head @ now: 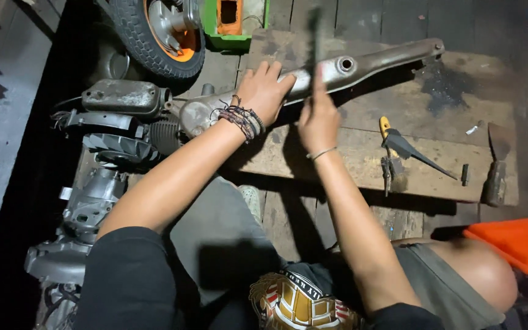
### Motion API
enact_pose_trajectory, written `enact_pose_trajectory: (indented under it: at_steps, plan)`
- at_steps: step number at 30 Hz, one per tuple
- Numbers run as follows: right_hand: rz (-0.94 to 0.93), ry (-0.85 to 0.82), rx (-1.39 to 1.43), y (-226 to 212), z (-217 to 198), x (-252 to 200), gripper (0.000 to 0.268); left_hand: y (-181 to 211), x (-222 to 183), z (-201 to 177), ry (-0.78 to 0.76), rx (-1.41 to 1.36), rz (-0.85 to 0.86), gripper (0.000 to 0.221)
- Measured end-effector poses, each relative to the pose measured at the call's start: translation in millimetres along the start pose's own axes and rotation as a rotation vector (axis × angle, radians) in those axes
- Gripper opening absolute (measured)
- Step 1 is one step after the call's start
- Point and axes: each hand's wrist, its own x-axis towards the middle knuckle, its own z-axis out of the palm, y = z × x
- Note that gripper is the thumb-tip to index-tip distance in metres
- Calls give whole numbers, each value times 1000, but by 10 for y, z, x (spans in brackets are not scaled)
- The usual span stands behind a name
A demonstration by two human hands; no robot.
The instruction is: Using a wire brush to clean a metal motorcycle component on a wooden workspace.
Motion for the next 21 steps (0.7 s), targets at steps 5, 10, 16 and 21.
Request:
enact_pose_trajectory:
  at_steps: [5,10,16,21]
  plan:
    - [73,-60,46,277,-91,90,85,29,22,-132,-92,43,13,51]
    - [0,-172,-26,148,-116,35,95,49,62,-193,-148,6,-11,51]
    - [105,79,21,197,-100,40,88,46,33,-193,-123,37,5,55]
    - [19,69,-42,393,-42,6,77,43,-26,-131,-73,1,-28,46]
